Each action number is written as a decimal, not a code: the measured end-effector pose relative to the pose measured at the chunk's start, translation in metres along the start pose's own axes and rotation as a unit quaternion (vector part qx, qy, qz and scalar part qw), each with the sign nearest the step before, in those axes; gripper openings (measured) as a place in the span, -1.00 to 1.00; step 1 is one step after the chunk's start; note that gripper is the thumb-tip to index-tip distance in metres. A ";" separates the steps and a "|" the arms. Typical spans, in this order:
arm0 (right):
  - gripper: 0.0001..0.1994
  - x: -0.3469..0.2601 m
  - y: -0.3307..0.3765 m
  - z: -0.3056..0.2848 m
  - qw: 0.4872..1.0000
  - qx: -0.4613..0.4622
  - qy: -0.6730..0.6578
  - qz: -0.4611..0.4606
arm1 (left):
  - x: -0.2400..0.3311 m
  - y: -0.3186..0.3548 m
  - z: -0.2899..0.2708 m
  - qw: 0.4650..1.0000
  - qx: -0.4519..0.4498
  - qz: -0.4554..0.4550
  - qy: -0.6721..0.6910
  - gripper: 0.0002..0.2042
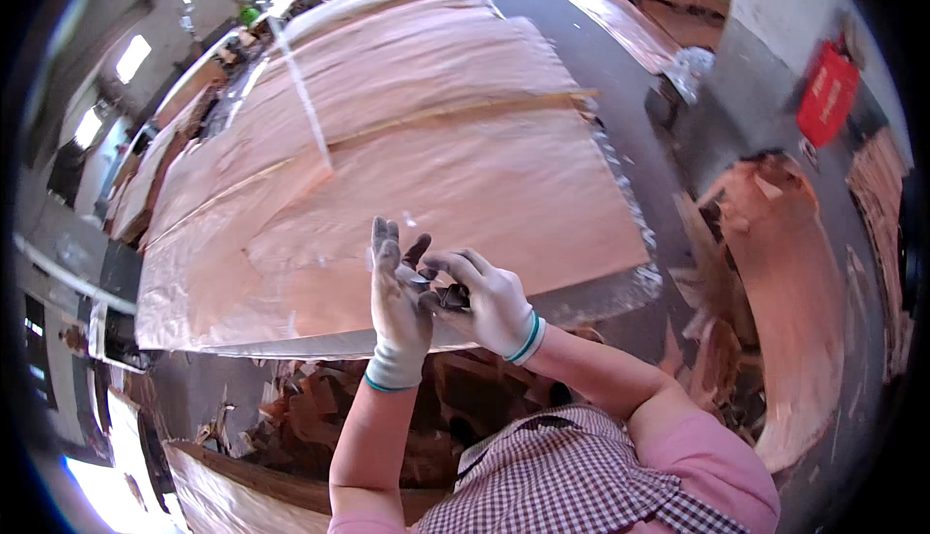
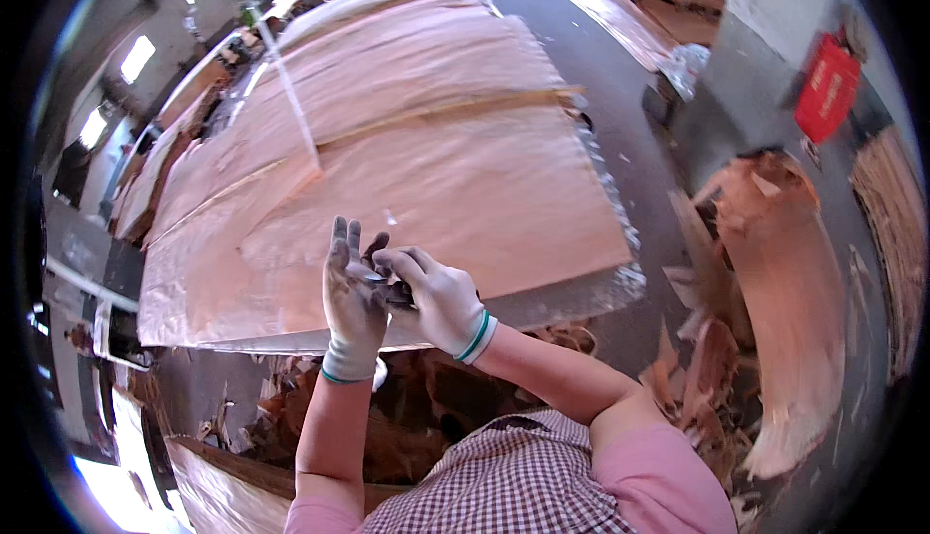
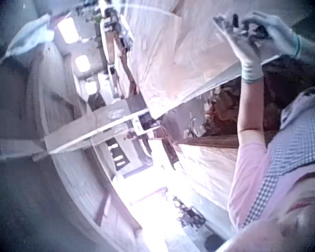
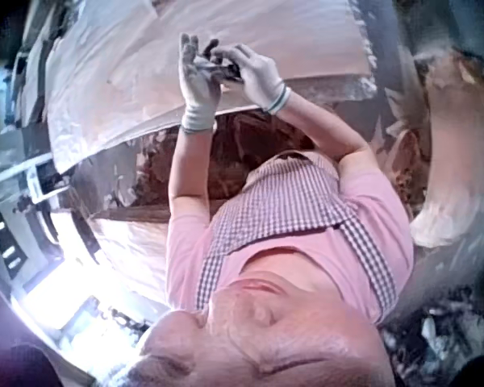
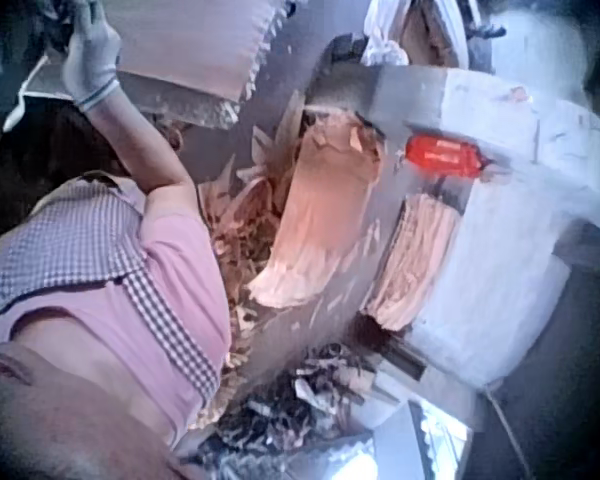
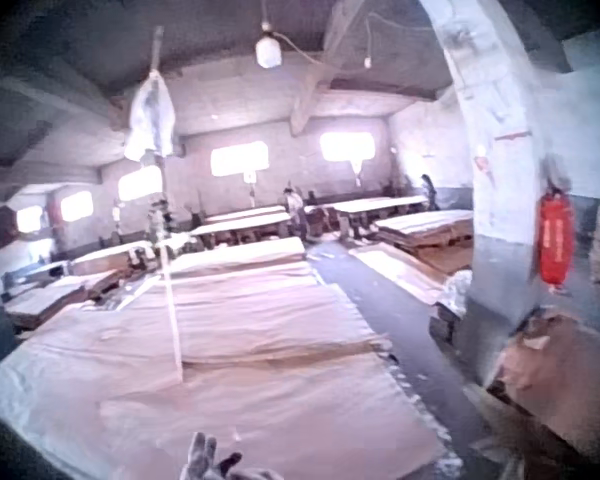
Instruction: The person uses a tape dispenser to apply tape to wood veneer sheets on a large table, cutting the tape with a hand-held tool. The person picks up a small piece of veneer, positions it, tapes it down, and then walks to a motorcycle to retrieve an item before returning to the veneer table.
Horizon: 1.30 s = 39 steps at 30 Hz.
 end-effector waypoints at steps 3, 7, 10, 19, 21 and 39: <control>-0.64 0.022 0.029 -0.054 0.996 0.003 0.092 0.018 | -0.050 0.033 0.043 0.996 -0.007 -0.084 0.039 -0.46; -0.68 0.050 0.082 -0.112 0.985 0.029 0.154 0.076 | -0.108 0.076 0.080 0.978 -0.059 -0.198 0.042 -0.42; -0.66 0.056 0.122 -0.144 0.975 0.040 0.155 0.155 | -0.139 0.105 0.102 0.952 -0.065 -0.284 0.095 -0.41; -0.85 0.085 0.184 -0.186 0.939 0.120 -0.039 0.319 | -0.182 0.144 0.124 0.875 -0.031 -0.446 0.188 -0.66; -0.84 0.096 0.192 -0.189 0.829 0.155 -0.333 0.423 | -0.187 0.149 0.122 0.865 -0.026 -0.454 0.211 -0.66; -0.71 0.127 0.247 -0.202 0.930 0.105 0.290 0.198 | -0.240 0.164 0.112 0.875 -0.181 -0.419 -0.159 -0.78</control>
Point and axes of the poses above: each hand's wrist, its own y-axis away from the middle knuckle, its own z-axis out of the palm, x = y × z, the point moved 1 cm from there along -y, towards the middle knuckle, and after that the axes turned 9 degrees about z, right-handed, at the moved point
